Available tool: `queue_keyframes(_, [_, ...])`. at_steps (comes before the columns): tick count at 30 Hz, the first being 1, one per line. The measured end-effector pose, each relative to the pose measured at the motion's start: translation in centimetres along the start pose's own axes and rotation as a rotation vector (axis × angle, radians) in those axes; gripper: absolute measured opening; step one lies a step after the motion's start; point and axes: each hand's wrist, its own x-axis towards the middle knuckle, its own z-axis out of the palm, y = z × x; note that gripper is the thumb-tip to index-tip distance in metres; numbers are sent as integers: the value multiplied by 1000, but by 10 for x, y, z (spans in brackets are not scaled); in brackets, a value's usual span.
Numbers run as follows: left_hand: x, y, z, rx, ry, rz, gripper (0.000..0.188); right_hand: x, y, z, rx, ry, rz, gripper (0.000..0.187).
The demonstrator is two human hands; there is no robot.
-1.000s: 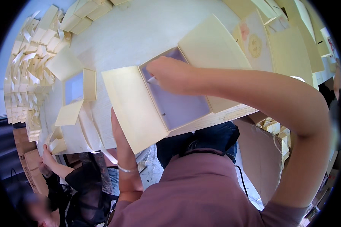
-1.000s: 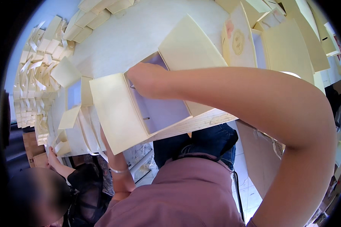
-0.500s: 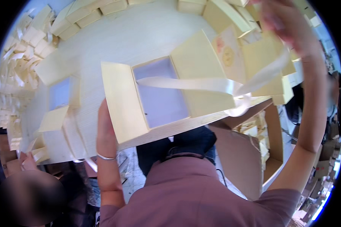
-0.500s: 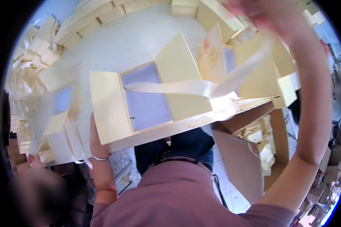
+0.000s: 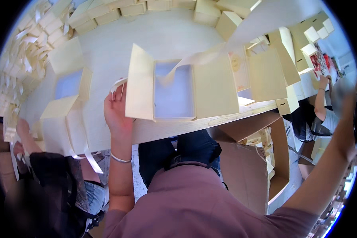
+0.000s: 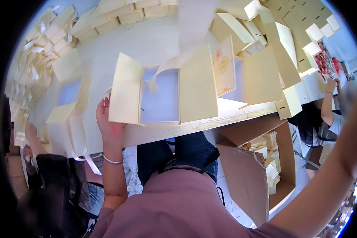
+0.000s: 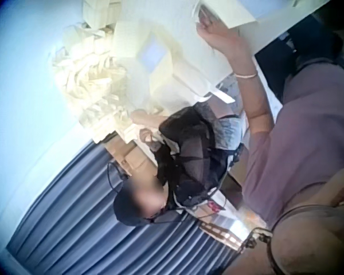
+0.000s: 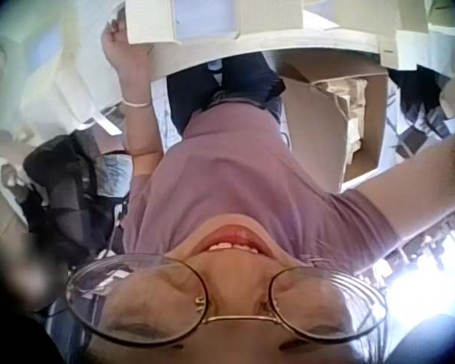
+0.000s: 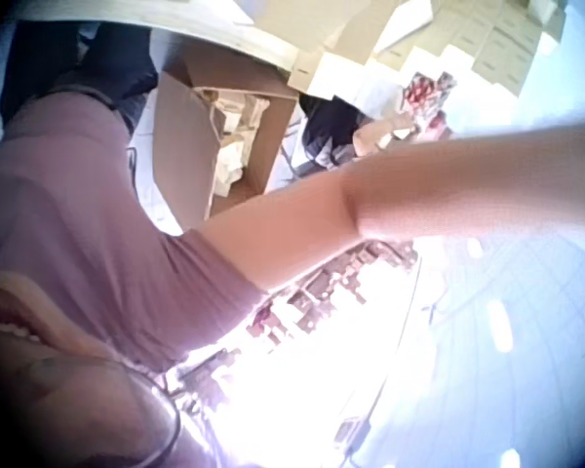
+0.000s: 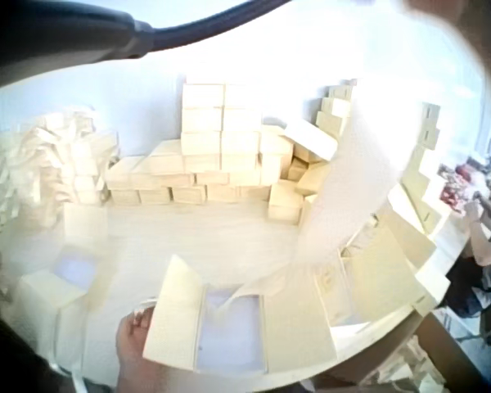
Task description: The person repeatedly picks up small beige cardboard boxes, opens them, places a white ribbon inside, and closes them. The person handles the boxes one at a time and stacks the finished boxes on the table.
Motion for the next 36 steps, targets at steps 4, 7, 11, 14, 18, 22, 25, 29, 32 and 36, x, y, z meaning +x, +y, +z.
queue_keyframes(4, [10, 8, -15, -38, -82, 41, 18, 46, 43, 106, 28, -356, 16, 14])
queue_keyframes(7, [33, 10, -51, -215, -761, -126, 14, 25, 89, 185, -251, -388, 67, 14])
queue_keyframes(11, [-4, 7, -12, 567, -73, 219, 8, 12, 117, 219, -103, -445, 291, 14])
queue_keyframes(14, [-9, 2, -16, 1209, -512, 552, 29, 9, 122, 230, -52, -321, 264, 13])
queue_keyframes(18, [-7, 2, -20, 1538, -740, 438, 29, 6, 122, 233, 10, -270, 235, 13])
queue_keyframes(22, [-7, -1, -22, 1529, -692, 337, 27, 2, 123, 238, 117, -76, 278, 9])
queue_keyframes(25, [-9, 0, -20, 1545, -691, 338, 27, 2, 121, 238, 161, 41, 238, 4])
queue_keyframes(29, [-10, 0, -20, 1545, -691, 299, 27, 3, 123, 237, 232, -108, 268, 4])
queue_keyframes(32, [-12, -3, -17, 1575, -711, 435, 25, 4, 131, 241, 197, -152, 203, 5])
queue_keyframes(36, [-9, -5, -19, 1544, -790, 494, 23, 4, 132, 242, 127, -178, 181, 5])
